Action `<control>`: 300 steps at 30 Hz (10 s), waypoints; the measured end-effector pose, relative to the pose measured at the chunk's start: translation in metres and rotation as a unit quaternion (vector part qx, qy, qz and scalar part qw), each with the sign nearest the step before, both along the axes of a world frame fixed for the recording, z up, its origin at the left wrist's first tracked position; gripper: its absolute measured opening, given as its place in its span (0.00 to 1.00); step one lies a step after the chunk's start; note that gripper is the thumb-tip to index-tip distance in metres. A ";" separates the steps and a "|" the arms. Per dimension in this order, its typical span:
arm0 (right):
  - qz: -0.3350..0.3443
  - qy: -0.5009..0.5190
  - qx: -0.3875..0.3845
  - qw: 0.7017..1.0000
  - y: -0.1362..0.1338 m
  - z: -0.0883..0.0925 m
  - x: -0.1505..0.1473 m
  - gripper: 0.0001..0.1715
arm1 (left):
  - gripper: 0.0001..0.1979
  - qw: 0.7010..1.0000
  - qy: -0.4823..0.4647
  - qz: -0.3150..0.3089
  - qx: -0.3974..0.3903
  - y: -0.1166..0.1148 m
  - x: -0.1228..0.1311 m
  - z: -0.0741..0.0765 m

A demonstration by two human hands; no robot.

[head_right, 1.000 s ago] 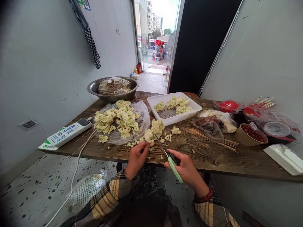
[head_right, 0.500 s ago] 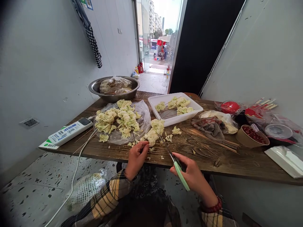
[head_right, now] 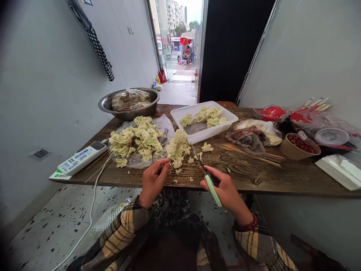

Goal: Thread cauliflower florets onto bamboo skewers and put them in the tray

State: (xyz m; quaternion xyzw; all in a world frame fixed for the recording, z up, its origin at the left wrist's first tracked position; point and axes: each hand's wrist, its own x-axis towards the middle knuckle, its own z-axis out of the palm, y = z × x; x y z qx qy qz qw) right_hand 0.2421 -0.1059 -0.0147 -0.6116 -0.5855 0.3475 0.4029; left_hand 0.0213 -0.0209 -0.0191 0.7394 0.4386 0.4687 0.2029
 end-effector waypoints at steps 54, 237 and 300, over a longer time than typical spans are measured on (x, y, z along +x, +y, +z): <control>-0.136 0.350 0.117 0.920 0.054 0.010 -0.044 0.24 | 0.14 0.918 -0.255 -0.061 -0.296 -0.013 0.014 0.011; -0.147 0.571 0.032 0.807 0.049 0.008 -0.096 0.14 | 0.09 0.800 -0.421 -0.120 -0.409 -0.033 0.031 0.004; 0.077 -0.493 0.084 0.863 0.010 -0.027 0.065 0.24 | 0.13 0.768 -0.454 -0.169 -0.419 -0.017 -0.011 0.010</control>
